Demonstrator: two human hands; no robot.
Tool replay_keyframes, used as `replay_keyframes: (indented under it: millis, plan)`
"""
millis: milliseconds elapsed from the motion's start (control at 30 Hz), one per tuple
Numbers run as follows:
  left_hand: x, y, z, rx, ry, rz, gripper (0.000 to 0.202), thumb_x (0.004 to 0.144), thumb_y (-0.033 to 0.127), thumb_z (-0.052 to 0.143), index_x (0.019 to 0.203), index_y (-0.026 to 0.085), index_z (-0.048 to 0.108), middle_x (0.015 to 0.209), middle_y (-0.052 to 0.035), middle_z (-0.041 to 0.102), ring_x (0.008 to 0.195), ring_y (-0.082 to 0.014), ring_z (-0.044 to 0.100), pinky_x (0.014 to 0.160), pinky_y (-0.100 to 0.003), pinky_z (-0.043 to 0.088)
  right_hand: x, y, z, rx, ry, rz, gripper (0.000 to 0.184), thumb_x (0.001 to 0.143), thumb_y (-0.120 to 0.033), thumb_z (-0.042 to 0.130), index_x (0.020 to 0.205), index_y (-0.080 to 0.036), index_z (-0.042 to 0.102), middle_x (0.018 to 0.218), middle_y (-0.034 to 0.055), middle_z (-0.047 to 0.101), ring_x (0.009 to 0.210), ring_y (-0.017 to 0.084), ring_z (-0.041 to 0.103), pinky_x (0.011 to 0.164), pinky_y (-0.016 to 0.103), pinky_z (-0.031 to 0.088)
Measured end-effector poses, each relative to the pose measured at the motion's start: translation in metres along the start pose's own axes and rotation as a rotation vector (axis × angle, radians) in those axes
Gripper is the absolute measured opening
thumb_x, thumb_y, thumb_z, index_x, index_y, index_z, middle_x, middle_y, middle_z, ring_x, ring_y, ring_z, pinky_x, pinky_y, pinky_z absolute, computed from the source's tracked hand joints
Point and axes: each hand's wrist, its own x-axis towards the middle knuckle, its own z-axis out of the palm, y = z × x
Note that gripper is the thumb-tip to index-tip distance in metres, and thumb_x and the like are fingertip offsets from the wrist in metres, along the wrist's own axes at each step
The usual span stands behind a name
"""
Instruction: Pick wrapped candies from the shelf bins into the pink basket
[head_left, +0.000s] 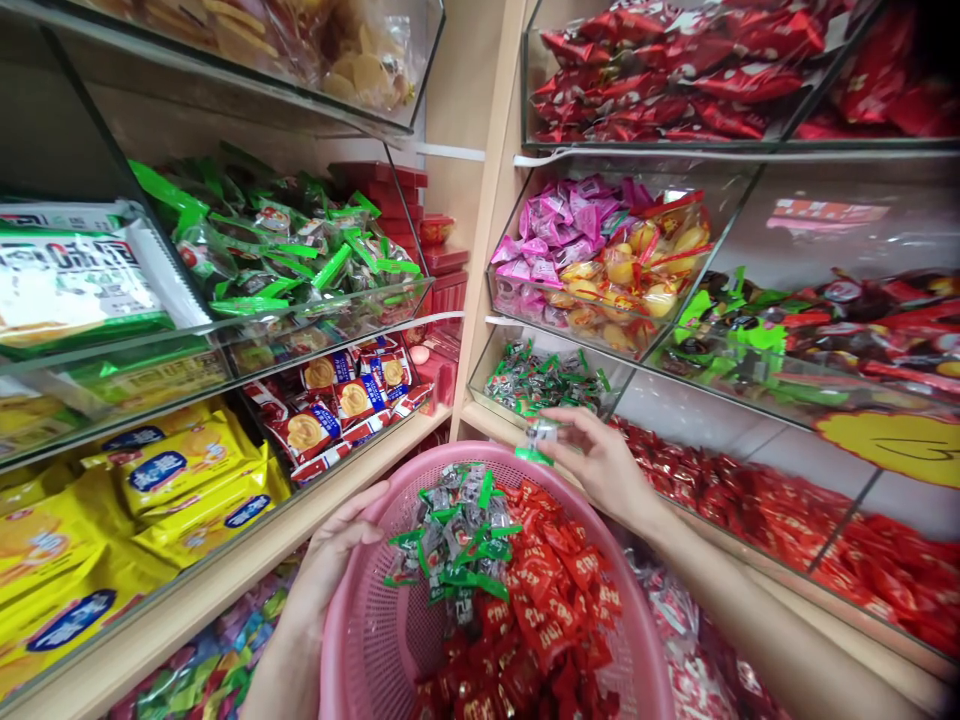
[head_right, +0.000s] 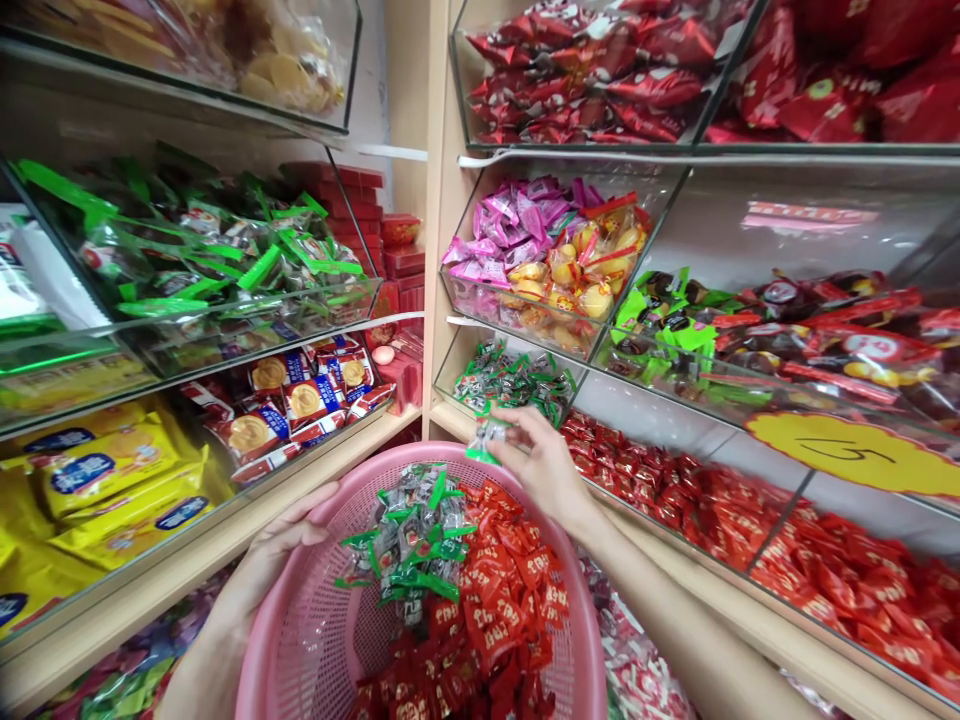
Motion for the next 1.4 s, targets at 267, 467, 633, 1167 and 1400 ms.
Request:
replay_keyframes:
  millis: [267, 467, 633, 1167, 1400]
  plan:
    - [-0.006, 0.005, 0.006, 0.008, -0.006, -0.016, 0.073, 0.056, 0.007, 0.060, 0.126, 0.021, 0.046, 0.090, -0.0017, 0.067, 0.067, -0.0158, 0.061, 0.068, -0.027, 0.046, -0.077, -0.003, 0.021, 0.043, -0.195, 0.184, 0.033, 0.078, -0.035, 0.057, 0.109, -0.025, 0.054, 0.097, 0.0031, 0.056, 0.084, 0.016, 0.055, 0.079, 0.033, 0.046]
    - [-0.006, 0.005, 0.007, 0.001, 0.025, -0.015, 0.076, 0.055, 0.006, 0.060, 0.127, 0.022, 0.045, 0.091, -0.0025, 0.067, 0.065, -0.0159, 0.061, 0.066, -0.027, 0.047, -0.108, -0.012, 0.044, -0.018, -0.344, 0.086, 0.030, 0.083, -0.025, 0.050, 0.113, -0.028, 0.051, 0.108, 0.0039, 0.051, 0.100, 0.016, 0.051, 0.088, 0.032, 0.042]
    - [-0.008, 0.007, 0.010, -0.016, 0.028, -0.017, 0.078, 0.054, 0.007, 0.061, 0.128, 0.022, 0.044, 0.089, -0.0016, 0.068, 0.067, -0.0161, 0.062, 0.065, -0.025, 0.046, -0.113, -0.013, 0.059, -0.008, -0.387, 0.040, 0.034, 0.082, -0.019, 0.050, 0.115, -0.028, 0.048, 0.107, 0.0035, 0.049, 0.099, 0.014, 0.052, 0.086, 0.029, 0.043]
    - [-0.004, 0.005, 0.007, -0.006, 0.031, -0.034, 0.074, 0.055, 0.008, 0.062, 0.126, 0.021, 0.047, 0.085, -0.0015, 0.068, 0.055, -0.0100, 0.055, 0.062, -0.022, 0.043, -0.114, -0.015, 0.074, -0.186, -0.540, -0.027, 0.023, 0.084, -0.021, 0.049, 0.106, -0.025, 0.051, 0.101, 0.0019, 0.052, 0.092, 0.015, 0.051, 0.082, 0.030, 0.044]
    - [-0.004, 0.006, 0.009, 0.011, 0.035, -0.027, 0.070, 0.057, 0.008, 0.059, 0.124, 0.023, 0.049, 0.096, -0.0014, 0.067, 0.072, -0.0159, 0.061, 0.068, -0.025, 0.045, -0.114, -0.016, 0.071, -0.435, -0.465, -0.097, 0.028, 0.080, -0.031, 0.056, 0.107, -0.025, 0.052, 0.102, 0.0031, 0.054, 0.093, 0.020, 0.048, 0.081, 0.036, 0.041]
